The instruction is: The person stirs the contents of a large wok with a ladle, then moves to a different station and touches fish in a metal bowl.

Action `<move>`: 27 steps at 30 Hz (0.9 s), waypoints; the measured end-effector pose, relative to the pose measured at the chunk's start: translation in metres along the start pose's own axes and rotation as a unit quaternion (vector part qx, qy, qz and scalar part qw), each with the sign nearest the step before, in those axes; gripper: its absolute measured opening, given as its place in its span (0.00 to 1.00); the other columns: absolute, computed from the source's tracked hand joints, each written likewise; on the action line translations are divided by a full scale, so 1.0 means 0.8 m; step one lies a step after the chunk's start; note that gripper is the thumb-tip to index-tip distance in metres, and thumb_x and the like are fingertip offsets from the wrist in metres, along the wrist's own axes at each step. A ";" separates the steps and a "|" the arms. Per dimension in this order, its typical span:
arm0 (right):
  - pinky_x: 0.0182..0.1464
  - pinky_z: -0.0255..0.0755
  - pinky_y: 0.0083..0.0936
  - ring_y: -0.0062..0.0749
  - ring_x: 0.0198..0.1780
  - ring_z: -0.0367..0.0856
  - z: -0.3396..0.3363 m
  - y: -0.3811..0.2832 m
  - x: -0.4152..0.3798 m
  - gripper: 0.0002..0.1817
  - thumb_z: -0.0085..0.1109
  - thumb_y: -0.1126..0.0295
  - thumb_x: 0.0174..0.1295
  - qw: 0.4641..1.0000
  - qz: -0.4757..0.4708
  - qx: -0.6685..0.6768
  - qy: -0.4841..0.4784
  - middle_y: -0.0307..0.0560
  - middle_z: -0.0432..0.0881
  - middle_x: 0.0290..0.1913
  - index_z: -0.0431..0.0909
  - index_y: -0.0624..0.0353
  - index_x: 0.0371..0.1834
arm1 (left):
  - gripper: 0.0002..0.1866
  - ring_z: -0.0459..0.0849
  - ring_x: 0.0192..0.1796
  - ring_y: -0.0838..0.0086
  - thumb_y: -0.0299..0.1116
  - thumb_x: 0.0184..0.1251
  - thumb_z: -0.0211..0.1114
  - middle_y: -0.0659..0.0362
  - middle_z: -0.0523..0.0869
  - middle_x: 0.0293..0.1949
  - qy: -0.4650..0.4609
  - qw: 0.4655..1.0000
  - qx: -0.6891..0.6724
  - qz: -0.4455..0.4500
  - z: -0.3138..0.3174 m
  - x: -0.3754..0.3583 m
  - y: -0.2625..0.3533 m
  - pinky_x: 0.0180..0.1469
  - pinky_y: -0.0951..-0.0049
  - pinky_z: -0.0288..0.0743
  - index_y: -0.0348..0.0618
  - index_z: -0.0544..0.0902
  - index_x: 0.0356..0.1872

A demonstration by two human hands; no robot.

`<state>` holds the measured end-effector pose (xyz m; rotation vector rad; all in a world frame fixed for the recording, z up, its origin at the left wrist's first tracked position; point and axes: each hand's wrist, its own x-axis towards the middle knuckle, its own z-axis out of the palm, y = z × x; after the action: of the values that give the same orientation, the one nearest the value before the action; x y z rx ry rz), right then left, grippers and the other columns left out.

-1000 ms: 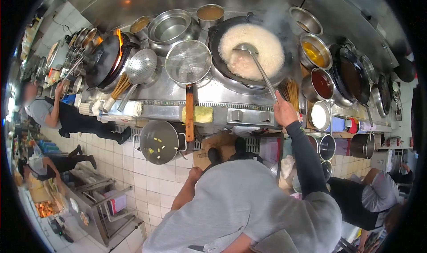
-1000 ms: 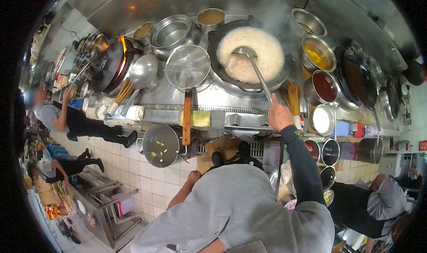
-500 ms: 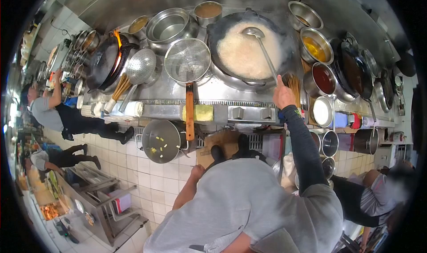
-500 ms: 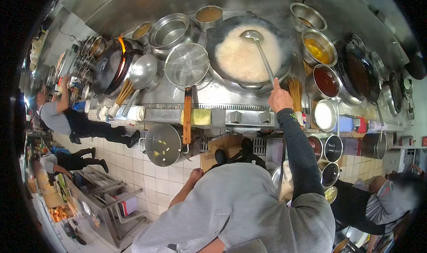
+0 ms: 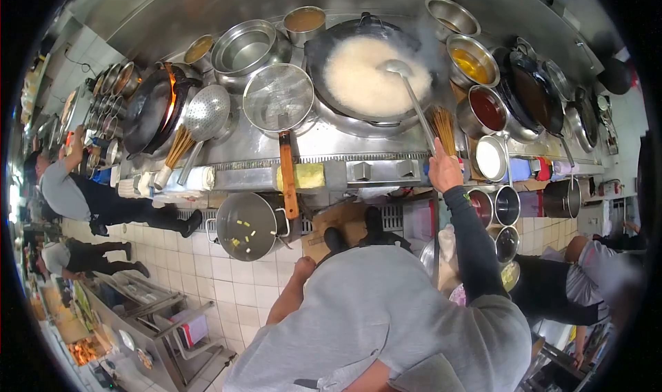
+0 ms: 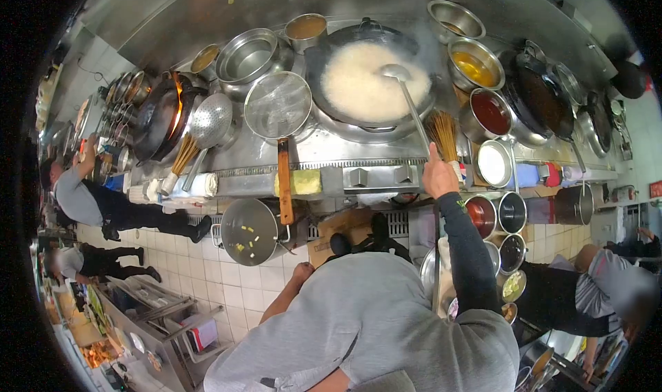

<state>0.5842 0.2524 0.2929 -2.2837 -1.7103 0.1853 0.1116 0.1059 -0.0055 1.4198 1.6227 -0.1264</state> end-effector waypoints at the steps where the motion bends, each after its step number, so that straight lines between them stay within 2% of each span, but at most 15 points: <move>1: 0.36 0.67 0.45 0.58 0.29 0.74 0.000 0.003 -0.008 0.28 0.47 0.70 0.52 1.000 -0.004 0.009 0.006 0.64 0.76 0.26 0.58 0.62 0.59 | 0.14 0.78 0.38 0.52 0.38 0.54 0.50 0.43 0.80 0.31 -0.001 1.000 0.002 0.005 -0.001 0.001 -0.001 0.41 0.61 0.72 0.38 0.79 0.26; 5: 0.38 0.68 0.45 0.59 0.31 0.75 -0.021 -0.008 -0.039 0.27 0.47 0.70 0.52 0.999 0.000 0.033 0.005 0.65 0.76 0.27 0.59 0.63 0.58 | 0.12 0.79 0.35 0.53 0.34 0.51 0.51 0.45 0.80 0.30 0.017 0.995 0.067 0.067 0.002 0.013 -0.012 0.39 0.62 0.74 0.38 0.79 0.23; 8: 0.39 0.68 0.43 0.59 0.33 0.75 -0.039 -0.011 -0.068 0.26 0.49 0.70 0.52 0.999 -0.006 0.049 -0.004 0.66 0.76 0.29 0.61 0.62 0.57 | 0.08 0.80 0.33 0.56 0.30 0.46 0.53 0.48 0.80 0.28 -0.001 0.976 0.149 0.157 -0.004 0.018 -0.012 0.36 0.65 0.75 0.40 0.79 0.21; 11: 0.40 0.68 0.43 0.59 0.34 0.75 -0.065 -0.020 -0.083 0.26 0.49 0.71 0.52 0.996 0.000 0.082 -0.029 0.67 0.75 0.31 0.62 0.62 0.57 | 0.06 0.80 0.32 0.59 0.29 0.38 0.57 0.51 0.80 0.27 0.001 0.975 0.147 0.166 -0.001 0.027 -0.022 0.34 0.67 0.76 0.42 0.79 0.21; 14: 0.40 0.67 0.43 0.58 0.35 0.74 -0.097 -0.029 -0.089 0.25 0.50 0.70 0.52 0.993 0.006 0.108 -0.055 0.66 0.75 0.32 0.63 0.63 0.56 | 0.07 0.80 0.32 0.59 0.28 0.34 0.59 0.51 0.80 0.27 -0.029 0.985 0.088 0.146 0.010 0.043 -0.046 0.34 0.68 0.76 0.42 0.79 0.21; 17: 0.41 0.67 0.42 0.57 0.36 0.74 -0.121 -0.031 -0.088 0.25 0.51 0.70 0.52 0.988 -0.006 0.131 -0.082 0.65 0.76 0.33 0.64 0.64 0.55 | 0.09 0.80 0.32 0.60 0.28 0.31 0.60 0.51 0.80 0.27 -0.024 0.976 0.115 0.182 0.022 0.060 -0.070 0.34 0.68 0.76 0.42 0.79 0.21; 20: 0.41 0.67 0.41 0.57 0.37 0.74 -0.136 -0.031 -0.078 0.25 0.51 0.69 0.52 0.985 -0.019 0.134 -0.111 0.64 0.76 0.33 0.63 0.63 0.56 | 0.08 0.80 0.31 0.61 0.28 0.33 0.60 0.51 0.80 0.26 -0.032 0.963 0.204 0.172 0.008 0.049 -0.049 0.33 0.69 0.76 0.42 0.78 0.22; 22: 0.42 0.67 0.42 0.57 0.37 0.74 -0.138 -0.033 -0.068 0.26 0.50 0.69 0.52 0.983 -0.020 0.123 -0.136 0.63 0.76 0.34 0.63 0.63 0.56 | 0.07 0.80 0.31 0.61 0.28 0.35 0.60 0.52 0.80 0.26 -0.027 0.987 0.122 0.098 0.000 0.036 -0.026 0.33 0.69 0.75 0.42 0.78 0.22; 23: 0.41 0.67 0.42 0.57 0.37 0.74 -0.133 -0.032 -0.064 0.26 0.50 0.69 0.52 0.986 -0.038 0.113 -0.119 0.64 0.76 0.33 0.62 0.63 0.56 | 0.07 0.80 0.30 0.62 0.28 0.36 0.60 0.52 0.80 0.26 -0.023 0.995 0.081 0.060 -0.004 0.033 -0.017 0.32 0.69 0.75 0.42 0.77 0.22; 25: 0.41 0.67 0.43 0.58 0.36 0.74 -0.113 -0.029 -0.055 0.26 0.49 0.69 0.52 0.989 -0.074 0.093 -0.086 0.64 0.76 0.32 0.62 0.62 0.57 | 0.05 0.80 0.30 0.62 0.29 0.40 0.59 0.52 0.81 0.26 -0.034 0.990 0.097 0.100 0.001 0.039 -0.024 0.32 0.69 0.75 0.42 0.77 0.22; 27: 0.40 0.67 0.44 0.58 0.35 0.74 -0.095 -0.027 -0.041 0.26 0.49 0.70 0.52 0.990 -0.075 0.083 -0.091 0.64 0.76 0.31 0.61 0.62 0.57 | 0.05 0.80 0.31 0.61 0.30 0.43 0.58 0.52 0.81 0.26 -0.026 0.982 0.123 0.143 0.011 0.047 -0.034 0.33 0.69 0.75 0.42 0.78 0.22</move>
<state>0.5749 0.2157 0.3697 -2.0636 -1.8692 0.4992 0.0987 0.1189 -0.0486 1.8087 1.3786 -0.2020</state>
